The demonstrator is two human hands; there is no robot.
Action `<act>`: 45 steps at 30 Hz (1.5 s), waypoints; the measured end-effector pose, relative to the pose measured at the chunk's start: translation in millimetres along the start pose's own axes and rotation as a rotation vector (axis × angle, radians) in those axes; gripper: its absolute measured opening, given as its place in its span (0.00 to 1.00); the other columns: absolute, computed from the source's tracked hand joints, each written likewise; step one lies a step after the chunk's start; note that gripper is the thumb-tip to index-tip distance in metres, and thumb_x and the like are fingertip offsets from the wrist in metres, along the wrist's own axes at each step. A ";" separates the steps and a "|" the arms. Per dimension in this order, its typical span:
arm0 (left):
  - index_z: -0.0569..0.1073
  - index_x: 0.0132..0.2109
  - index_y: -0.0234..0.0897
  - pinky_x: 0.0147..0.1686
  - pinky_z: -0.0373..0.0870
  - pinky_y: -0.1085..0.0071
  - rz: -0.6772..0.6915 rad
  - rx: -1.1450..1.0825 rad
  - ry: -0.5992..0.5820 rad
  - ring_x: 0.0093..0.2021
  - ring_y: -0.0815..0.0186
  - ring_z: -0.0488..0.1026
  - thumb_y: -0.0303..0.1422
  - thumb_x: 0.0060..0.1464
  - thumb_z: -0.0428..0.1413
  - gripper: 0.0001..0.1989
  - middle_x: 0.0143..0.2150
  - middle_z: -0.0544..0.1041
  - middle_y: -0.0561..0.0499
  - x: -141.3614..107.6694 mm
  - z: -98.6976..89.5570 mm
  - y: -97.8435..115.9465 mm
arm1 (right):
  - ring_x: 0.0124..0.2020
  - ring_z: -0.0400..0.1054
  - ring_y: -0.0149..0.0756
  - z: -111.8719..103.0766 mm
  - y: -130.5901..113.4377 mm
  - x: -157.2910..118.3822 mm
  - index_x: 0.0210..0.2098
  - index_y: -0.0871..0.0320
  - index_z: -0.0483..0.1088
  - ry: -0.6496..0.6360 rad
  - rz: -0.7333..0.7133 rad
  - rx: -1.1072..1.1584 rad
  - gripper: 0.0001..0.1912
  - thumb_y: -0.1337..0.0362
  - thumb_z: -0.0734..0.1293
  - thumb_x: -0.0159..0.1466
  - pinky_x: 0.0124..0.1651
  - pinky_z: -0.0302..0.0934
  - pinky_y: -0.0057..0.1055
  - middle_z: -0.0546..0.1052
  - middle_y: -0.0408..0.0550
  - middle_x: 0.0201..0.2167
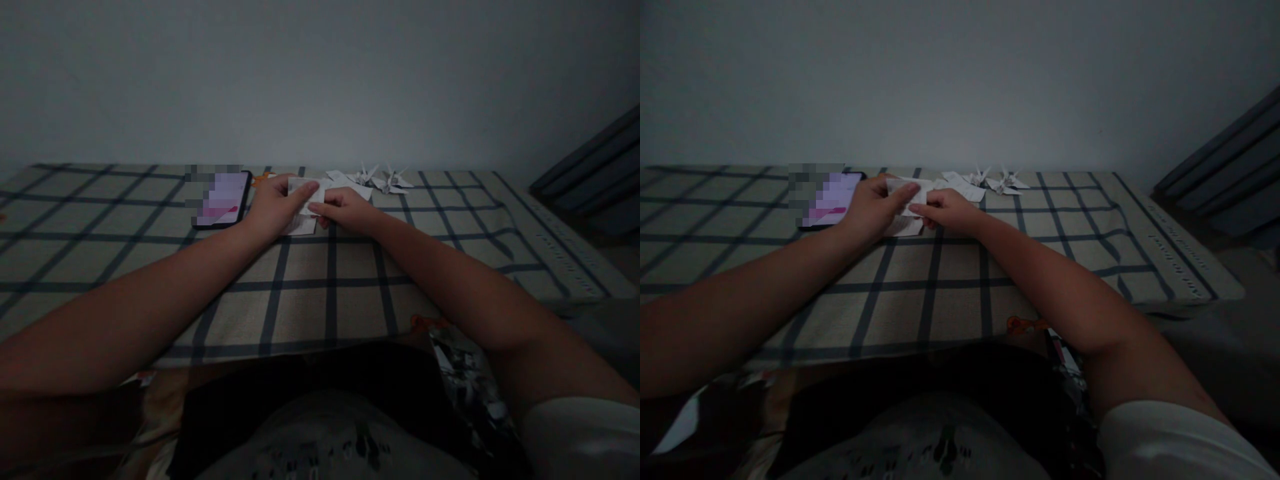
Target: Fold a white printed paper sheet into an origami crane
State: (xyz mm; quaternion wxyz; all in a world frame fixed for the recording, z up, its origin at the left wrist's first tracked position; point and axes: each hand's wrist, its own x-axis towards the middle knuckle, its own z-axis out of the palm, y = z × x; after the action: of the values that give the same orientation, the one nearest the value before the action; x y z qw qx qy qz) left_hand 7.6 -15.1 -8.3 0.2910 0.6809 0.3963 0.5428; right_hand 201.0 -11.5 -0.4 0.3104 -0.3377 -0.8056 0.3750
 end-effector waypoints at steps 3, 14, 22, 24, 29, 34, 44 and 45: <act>0.78 0.32 0.37 0.30 0.67 0.72 0.032 0.031 0.029 0.29 0.68 0.71 0.46 0.57 0.67 0.17 0.28 0.77 0.52 -1.3 -0.5 3.1 | 0.27 0.71 0.29 0.4 0.0 -0.4 0.26 0.60 0.72 0.001 -0.027 -0.027 0.23 0.49 0.70 0.69 0.34 0.62 0.27 0.78 0.44 0.23; 0.75 0.30 0.39 0.26 0.66 0.72 -0.014 -0.040 0.146 0.28 0.67 0.70 0.51 0.59 0.64 0.21 0.25 0.73 0.53 -1.5 2.9 -2.1 | 0.27 0.69 0.28 3.4 -9.0 1.1 0.26 0.58 0.69 0.010 0.001 0.028 0.23 0.54 0.65 0.75 0.36 0.64 0.25 0.73 0.41 0.22; 0.76 0.37 0.41 0.31 0.74 0.72 -0.073 -0.149 0.146 0.33 0.65 0.77 0.53 0.58 0.64 0.20 0.30 0.78 0.52 6.8 4.9 -18.3 | 0.28 0.64 0.30 0.0 -8.5 -0.7 0.24 0.56 0.64 0.189 -0.039 -0.119 0.22 0.56 0.65 0.74 0.37 0.62 0.28 0.69 0.41 0.22; 0.76 0.38 0.41 0.30 0.74 0.73 -0.092 -0.194 0.136 0.31 0.67 0.76 0.51 0.56 0.67 0.19 0.31 0.78 0.53 7.6 5.9 -19.8 | 0.27 0.63 0.30 -2.3 -4.2 -0.5 0.24 0.55 0.64 0.242 -0.044 -0.099 0.23 0.55 0.64 0.75 0.36 0.62 0.28 0.67 0.40 0.21; 0.74 0.40 0.41 0.32 0.77 0.73 -0.131 -0.261 0.116 0.33 0.67 0.78 0.50 0.55 0.68 0.19 0.34 0.79 0.51 8.1 6.5 -18.3 | 0.27 0.65 0.29 -4.0 1.3 0.8 0.30 0.54 0.65 0.297 -0.069 0.032 0.25 0.41 0.64 0.72 0.36 0.64 0.28 0.70 0.40 0.26; 0.74 0.48 0.43 0.33 0.80 0.73 -0.199 -0.312 0.115 0.37 0.65 0.80 0.42 0.54 0.70 0.19 0.39 0.80 0.50 10.0 8.8 -18.1 | 0.29 0.67 0.30 -3.8 7.1 3.2 0.35 0.55 0.68 0.396 -0.084 0.040 0.26 0.37 0.65 0.70 0.36 0.64 0.28 0.71 0.42 0.29; 0.73 0.56 0.43 0.48 0.83 0.60 -0.341 -0.487 -0.008 0.50 0.58 0.81 0.33 0.56 0.67 0.22 0.54 0.80 0.45 0.8 11.7 -4.9 | 0.33 0.64 0.34 -11.9 19.5 8.5 0.33 0.56 0.71 0.521 -0.395 -0.343 0.26 0.40 0.65 0.71 0.40 0.63 0.34 0.72 0.44 0.30; 0.73 0.57 0.43 0.49 0.83 0.58 -0.347 -0.492 -0.016 0.51 0.57 0.81 0.34 0.57 0.67 0.22 0.55 0.80 0.45 -0.1 11.1 -3.5 | 0.33 0.65 0.34 -12.2 20.0 8.5 0.33 0.56 0.72 0.512 -0.425 -0.374 0.25 0.41 0.65 0.72 0.41 0.63 0.34 0.72 0.45 0.31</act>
State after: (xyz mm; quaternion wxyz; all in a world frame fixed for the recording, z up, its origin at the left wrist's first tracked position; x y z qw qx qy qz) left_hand 17.5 -12.9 -14.0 0.5385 0.5165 0.3610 0.5594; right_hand 211.5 9.7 -8.1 0.5055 -0.2967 -0.8085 0.0525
